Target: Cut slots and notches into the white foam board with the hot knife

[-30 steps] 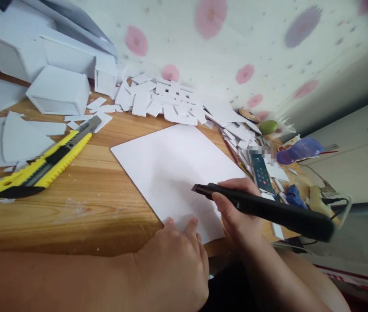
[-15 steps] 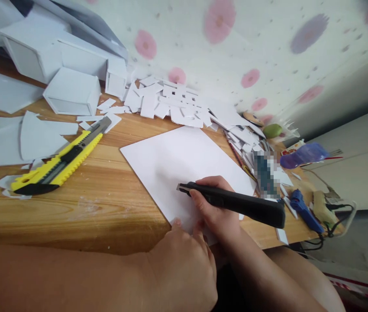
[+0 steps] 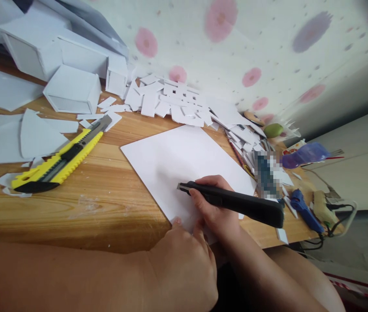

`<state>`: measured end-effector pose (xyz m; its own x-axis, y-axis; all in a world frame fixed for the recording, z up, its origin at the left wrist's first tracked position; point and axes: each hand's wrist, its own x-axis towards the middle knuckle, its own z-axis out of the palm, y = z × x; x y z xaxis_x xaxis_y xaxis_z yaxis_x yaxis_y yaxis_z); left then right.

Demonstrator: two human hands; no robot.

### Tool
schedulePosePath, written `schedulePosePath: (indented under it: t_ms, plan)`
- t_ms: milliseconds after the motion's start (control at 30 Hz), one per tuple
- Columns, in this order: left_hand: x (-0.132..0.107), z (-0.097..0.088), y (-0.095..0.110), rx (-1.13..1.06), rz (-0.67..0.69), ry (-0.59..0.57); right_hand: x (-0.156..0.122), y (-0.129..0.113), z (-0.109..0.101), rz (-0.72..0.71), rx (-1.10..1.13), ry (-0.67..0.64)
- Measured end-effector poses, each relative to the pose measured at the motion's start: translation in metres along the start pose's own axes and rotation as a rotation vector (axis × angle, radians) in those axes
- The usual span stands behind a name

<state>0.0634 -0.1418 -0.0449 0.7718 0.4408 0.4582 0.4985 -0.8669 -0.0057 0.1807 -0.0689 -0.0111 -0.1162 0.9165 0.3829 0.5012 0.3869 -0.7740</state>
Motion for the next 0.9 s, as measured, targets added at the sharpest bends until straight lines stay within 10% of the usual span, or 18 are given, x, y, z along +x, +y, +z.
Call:
schedulePosePath:
  t_ms: [900]
  plan:
    - [0.004, -0.031, -0.016, 0.016, 0.008, -0.076, -0.005, -0.005, -0.015, -0.031, -0.169, -0.067]
